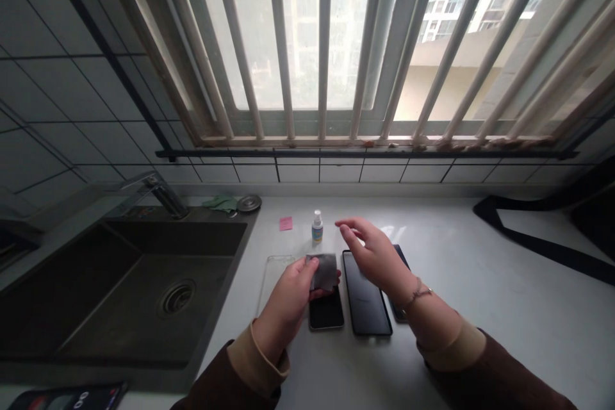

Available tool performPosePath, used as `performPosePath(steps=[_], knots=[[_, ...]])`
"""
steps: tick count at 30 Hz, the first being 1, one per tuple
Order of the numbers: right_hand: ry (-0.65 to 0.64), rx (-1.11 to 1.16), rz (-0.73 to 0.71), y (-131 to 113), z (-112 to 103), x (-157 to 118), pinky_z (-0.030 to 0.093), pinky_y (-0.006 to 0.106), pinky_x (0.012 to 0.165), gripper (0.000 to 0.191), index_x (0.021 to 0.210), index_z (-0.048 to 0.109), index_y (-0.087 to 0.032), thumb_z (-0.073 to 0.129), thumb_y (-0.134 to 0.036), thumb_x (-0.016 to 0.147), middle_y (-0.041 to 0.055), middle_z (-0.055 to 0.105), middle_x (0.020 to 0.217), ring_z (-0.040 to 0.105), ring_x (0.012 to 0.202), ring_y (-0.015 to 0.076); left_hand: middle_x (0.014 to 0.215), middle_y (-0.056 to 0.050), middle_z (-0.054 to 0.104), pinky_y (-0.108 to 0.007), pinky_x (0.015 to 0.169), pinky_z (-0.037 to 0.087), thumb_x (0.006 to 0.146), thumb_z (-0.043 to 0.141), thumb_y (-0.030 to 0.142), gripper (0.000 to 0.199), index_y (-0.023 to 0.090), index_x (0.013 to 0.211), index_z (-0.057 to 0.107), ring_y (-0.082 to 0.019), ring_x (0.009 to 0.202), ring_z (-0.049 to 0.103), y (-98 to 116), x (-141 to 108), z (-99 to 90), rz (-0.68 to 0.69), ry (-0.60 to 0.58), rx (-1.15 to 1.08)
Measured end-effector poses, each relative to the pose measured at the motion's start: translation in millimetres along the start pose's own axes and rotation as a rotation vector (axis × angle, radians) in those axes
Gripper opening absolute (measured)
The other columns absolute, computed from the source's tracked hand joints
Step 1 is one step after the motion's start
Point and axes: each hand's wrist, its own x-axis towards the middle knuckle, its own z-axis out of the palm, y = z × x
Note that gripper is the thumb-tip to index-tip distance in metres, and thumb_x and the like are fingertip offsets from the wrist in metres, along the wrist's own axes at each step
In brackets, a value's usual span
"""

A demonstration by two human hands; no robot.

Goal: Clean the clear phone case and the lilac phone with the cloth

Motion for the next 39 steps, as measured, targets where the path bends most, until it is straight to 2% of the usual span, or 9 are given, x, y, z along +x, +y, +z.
performPosePath(steps=[6, 14, 16, 20, 24, 27, 32, 36, 39], knots=[[-0.382, 0.433, 0.304, -13, 5, -47, 0.054, 0.033, 0.079, 0.046, 0.113, 0.082, -0.021, 0.066, -0.061, 0.099, 0.0061, 0.079, 0.098, 0.07, 0.087, 0.0234, 0.114, -0.015, 0.08, -0.037, 0.082, 0.064, 0.091, 0.076, 0.048, 0.042, 0.015, 0.117, 0.076, -0.029, 0.102, 0.077, -1, -4, -0.3, -0.002, -0.117, -0.057], [-0.101, 0.63, 0.367, -4, 12, -61, 0.056, 0.038, 0.094, 0.045, 0.103, 0.083, -0.019, 0.069, -0.061, 0.097, 0.0073, 0.08, 0.099, 0.072, 0.098, 0.0251, 0.11, -0.017, 0.079, -0.042, 0.09, 0.061, 0.096, 0.065, 0.058, 0.049, 0.014, 0.117, 0.075, -0.03, 0.101, 0.076, 5, -2, -6.5, -0.001, -0.243, 0.143], [-0.016, 0.75, 0.465, -2, 8, -60, 0.06, 0.039, 0.09, 0.045, 0.103, 0.082, -0.019, 0.074, -0.061, 0.093, 0.0089, 0.08, 0.102, 0.073, 0.098, 0.0252, 0.097, -0.015, 0.079, -0.04, 0.082, 0.06, 0.099, 0.057, 0.058, 0.047, 0.015, 0.107, 0.074, -0.029, 0.091, 0.076, 12, 1, -12.1, 0.095, -0.135, 0.437], [0.108, 0.903, 0.658, -1, 4, -58, 0.066, 0.035, 0.075, 0.042, 0.101, 0.08, -0.019, 0.085, -0.057, 0.084, 0.01, 0.081, 0.101, 0.076, 0.092, 0.0243, 0.092, -0.016, 0.073, -0.043, 0.085, 0.052, 0.102, 0.047, 0.036, 0.032, 0.017, 0.09, 0.07, -0.033, 0.091, 0.071, 29, 2, -31.8, 0.4, 0.43, 1.426], [0.098, 0.977, 0.704, -1, 3, -56, 0.068, 0.032, 0.072, 0.038, 0.099, 0.079, -0.018, 0.084, -0.054, 0.087, 0.0099, 0.08, 0.101, 0.077, 0.088, 0.0225, 0.1, -0.024, 0.071, -0.045, 0.082, 0.051, 0.099, 0.049, 0.033, 0.032, 0.008, 0.102, 0.07, -0.041, 0.093, 0.072, 38, 1, -58.0, 0.193, 0.622, 1.826], [0.06, 0.966, 0.674, 1, 4, -57, 0.067, 0.032, 0.074, 0.036, 0.098, 0.079, -0.018, 0.085, -0.052, 0.086, 0.0097, 0.08, 0.102, 0.076, 0.088, 0.0213, 0.104, -0.025, 0.071, -0.044, 0.08, 0.052, 0.097, 0.051, 0.031, 0.031, 0.008, 0.103, 0.071, -0.041, 0.095, 0.073, 37, 3, -71.9, 0.077, 0.559, 1.801], [0.007, 0.898, 0.641, 5, 6, -58, 0.066, 0.033, 0.075, 0.046, 0.101, 0.08, -0.016, 0.086, -0.057, 0.083, 0.0102, 0.08, 0.099, 0.076, 0.088, 0.0212, 0.092, -0.023, 0.075, -0.039, 0.073, 0.049, 0.096, 0.046, 0.018, 0.025, 0.011, 0.091, 0.07, -0.038, 0.091, 0.076, 36, 10, -75.2, 0.056, 0.548, 1.715], [-0.071, 0.899, 0.621, 1, 6, -60, 0.066, 0.033, 0.074, 0.048, 0.1, 0.08, -0.015, 0.087, -0.059, 0.081, 0.0097, 0.08, 0.096, 0.076, 0.084, 0.0201, 0.084, -0.019, 0.076, -0.036, 0.066, 0.046, 0.102, 0.039, 0.024, 0.029, 0.012, 0.108, 0.065, -0.033, 0.081, 0.076, 39, 15, -69.6, 0.14, 0.617, 1.617], [-0.158, 0.946, 0.604, -6, 6, -62, 0.065, 0.033, 0.075, 0.046, 0.101, 0.08, -0.016, 0.086, -0.058, 0.083, 0.0093, 0.08, 0.094, 0.076, 0.082, 0.0197, 0.075, -0.006, 0.074, -0.029, 0.06, 0.045, 0.104, 0.043, 0.037, 0.024, 0.02, 0.107, 0.059, -0.023, 0.065, 0.071, 35, 19, -62.6, 0.277, 0.499, 1.26]])
